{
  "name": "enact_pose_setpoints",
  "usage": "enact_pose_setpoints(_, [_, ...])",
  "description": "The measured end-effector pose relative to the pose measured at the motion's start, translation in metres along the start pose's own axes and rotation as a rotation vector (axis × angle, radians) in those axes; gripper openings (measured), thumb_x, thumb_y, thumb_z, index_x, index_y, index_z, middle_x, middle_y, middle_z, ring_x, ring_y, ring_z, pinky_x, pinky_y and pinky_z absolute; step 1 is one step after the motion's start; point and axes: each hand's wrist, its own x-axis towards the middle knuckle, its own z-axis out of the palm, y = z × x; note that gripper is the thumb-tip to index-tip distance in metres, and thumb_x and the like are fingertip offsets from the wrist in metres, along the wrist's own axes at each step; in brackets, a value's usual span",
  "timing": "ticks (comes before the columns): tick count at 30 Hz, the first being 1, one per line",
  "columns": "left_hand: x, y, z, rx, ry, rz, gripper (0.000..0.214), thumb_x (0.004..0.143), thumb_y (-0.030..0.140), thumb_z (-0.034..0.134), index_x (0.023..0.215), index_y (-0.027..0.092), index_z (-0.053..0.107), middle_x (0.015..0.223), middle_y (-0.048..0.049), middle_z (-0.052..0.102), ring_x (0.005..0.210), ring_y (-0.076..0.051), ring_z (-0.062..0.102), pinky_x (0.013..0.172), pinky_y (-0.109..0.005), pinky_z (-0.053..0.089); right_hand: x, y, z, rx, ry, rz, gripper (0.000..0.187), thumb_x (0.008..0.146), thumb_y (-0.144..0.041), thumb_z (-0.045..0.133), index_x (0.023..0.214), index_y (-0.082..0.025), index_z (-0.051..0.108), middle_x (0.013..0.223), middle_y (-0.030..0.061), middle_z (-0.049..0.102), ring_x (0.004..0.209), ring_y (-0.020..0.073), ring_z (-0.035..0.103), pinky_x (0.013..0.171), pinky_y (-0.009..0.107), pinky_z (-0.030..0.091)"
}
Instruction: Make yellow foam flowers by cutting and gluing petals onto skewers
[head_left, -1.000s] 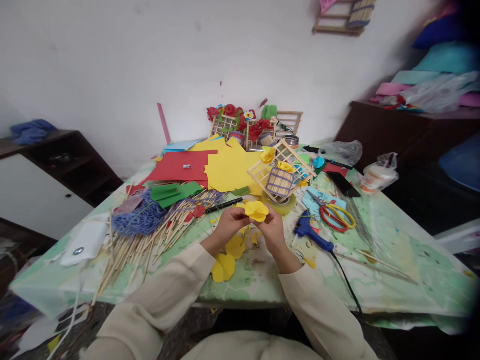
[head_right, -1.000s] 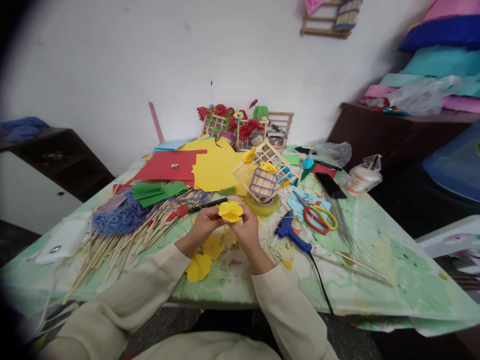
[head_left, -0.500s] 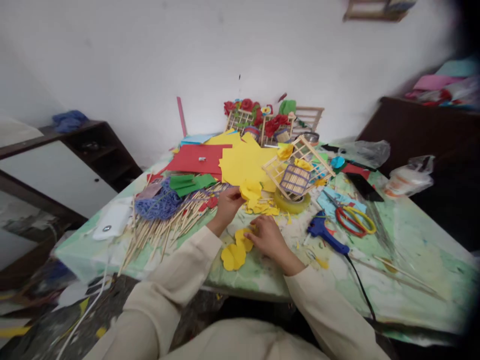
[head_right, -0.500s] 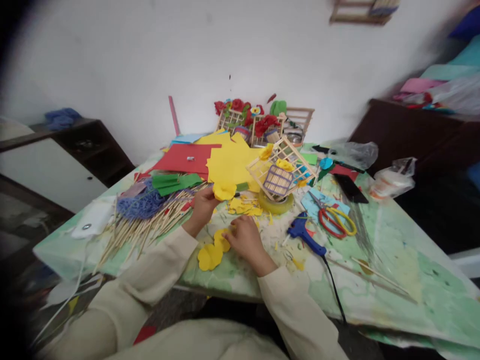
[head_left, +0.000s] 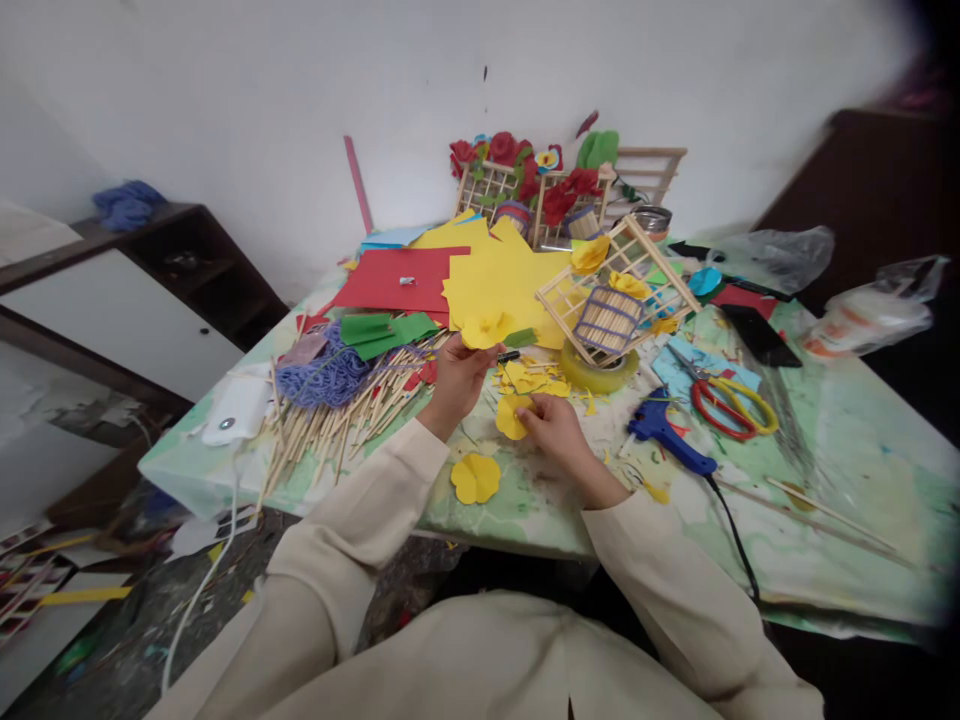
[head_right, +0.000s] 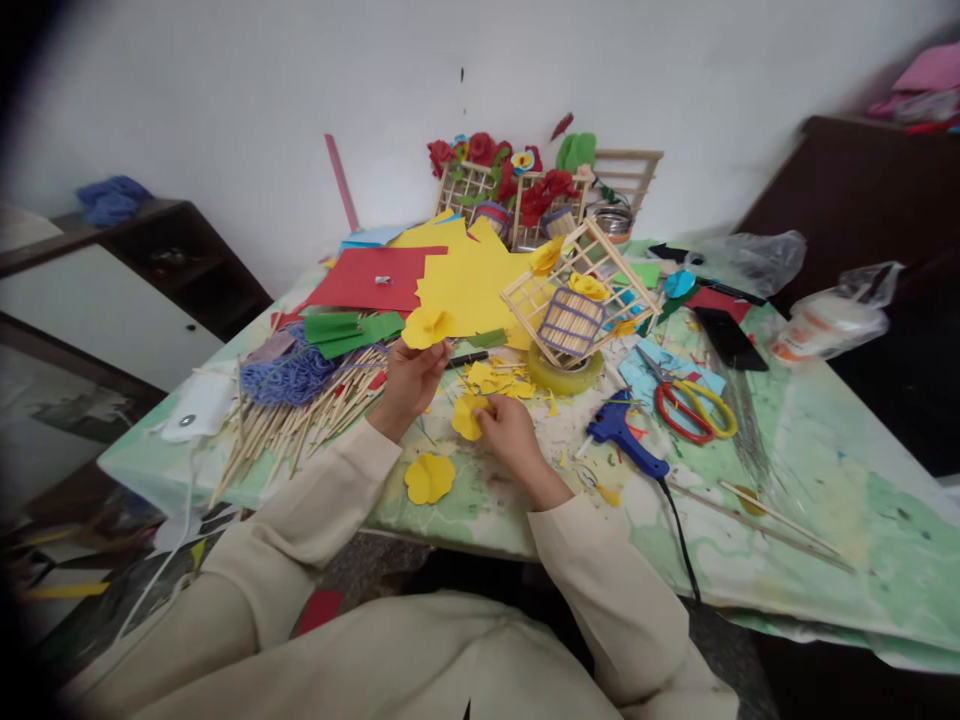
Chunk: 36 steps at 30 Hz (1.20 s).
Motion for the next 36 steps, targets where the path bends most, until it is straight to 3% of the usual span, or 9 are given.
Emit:
enact_pose_setpoints(3, [-0.002,0.004,0.004,-0.077,-0.005,-0.051,0.025,0.054,0.019,0.082,0.072,0.018,0.065,0.069,0.0025,0.065,0.063,-0.008,0.061,0.051,-0.016,0.043,0.001,0.004,-0.004,0.079,0.026,0.025,0.026,0.074,-0.032,0.046,0.052,-0.021,0.036,0.050,-0.0045,0.037,0.050,0.0101,0.034,0.049,0.023,0.022])
enact_pose_setpoints(9, [-0.002,0.015,0.005,-0.189,0.033,-0.014,0.023,0.057,0.018,0.081,0.074,0.018,0.065,0.066,0.0027,0.064,0.064,-0.005,0.060,0.050,-0.012,0.042,-0.001,0.005,-0.005,0.201,0.050,0.040,0.024,0.069,-0.033,0.044,0.050,-0.021,0.038,0.049,-0.0038,0.038,0.048,0.0100,0.035,0.047,0.023,0.024])
enact_pose_setpoints(17, [-0.006,0.006,0.007,-0.097,-0.058,-0.058,0.027,0.053,0.018,0.083,0.071,0.018,0.063,0.064,0.0033,0.063,0.059,-0.006,0.059,0.047,-0.014,0.042,-0.002,0.010,-0.005,0.253,0.077,0.073,0.026,0.072,-0.034,0.043,0.051,-0.022,0.035,0.046,-0.0053,0.034,0.046,0.0101,0.032,0.046,0.023,0.025])
enact_pose_setpoints(20, [-0.005,0.005,0.005,-0.089,-0.058,-0.043,0.022,0.056,0.019,0.081,0.069,0.018,0.064,0.064,0.0030,0.062,0.061,-0.006,0.059,0.048,-0.014,0.042,-0.002,0.013,-0.005,0.196,0.096,0.079,0.024,0.074,-0.033,0.045,0.054,-0.021,0.040,0.050,-0.0035,0.039,0.051,0.0119,0.036,0.051,0.025,0.029])
enact_pose_setpoints(23, [-0.001,0.011,0.003,-0.094,-0.047,-0.015,0.019,0.058,0.020,0.081,0.067,0.017,0.064,0.065,0.0026,0.061,0.064,-0.006,0.059,0.050,-0.013,0.042,-0.005,0.008,-0.006,-0.055,0.194,-0.034,0.019,0.078,-0.031,0.046,0.081,-0.017,0.058,0.077,0.0061,0.059,0.074,0.0195,0.049,0.069,0.032,0.039])
enact_pose_setpoints(25, [0.002,0.017,0.001,-0.089,-0.006,0.006,0.016,0.061,0.019,0.079,0.067,0.017,0.064,0.066,0.0027,0.060,0.064,-0.005,0.058,0.051,-0.013,0.042,-0.010,0.000,-0.006,-0.254,0.302,-0.133,0.034,0.079,-0.031,0.049,0.108,-0.013,0.055,0.107,0.0148,0.058,0.098,0.0266,0.047,0.085,0.041,0.037])
enact_pose_setpoints(27, [0.006,0.023,-0.001,-0.085,0.050,0.028,0.013,0.064,0.016,0.077,0.066,0.017,0.064,0.066,0.0029,0.060,0.064,-0.004,0.057,0.050,-0.012,0.041,-0.018,-0.011,-0.005,-0.356,0.322,-0.227,0.044,0.080,-0.033,0.052,0.117,-0.010,0.050,0.118,0.0181,0.051,0.109,0.0298,0.041,0.093,0.045,0.033])
enact_pose_setpoints(33, [0.015,0.032,-0.007,-0.078,0.142,0.077,0.013,0.063,0.017,0.077,0.066,0.018,0.064,0.068,0.0022,0.060,0.062,-0.004,0.056,0.050,-0.012,0.042,-0.037,-0.038,0.015,-0.387,-0.196,-0.444,0.034,0.073,-0.040,0.065,0.096,-0.016,0.063,0.106,0.0118,0.055,0.100,0.0262,0.043,0.088,0.040,0.034])
enact_pose_setpoints(36, [0.015,0.032,-0.008,-0.084,0.155,0.070,0.013,0.063,0.018,0.078,0.067,0.019,0.065,0.069,0.0020,0.060,0.061,-0.004,0.055,0.050,-0.013,0.043,-0.038,-0.040,0.024,-0.342,-0.339,-0.470,0.016,0.071,-0.031,0.068,0.079,-0.017,0.065,0.096,0.0083,0.059,0.094,0.0223,0.047,0.083,0.035,0.035])
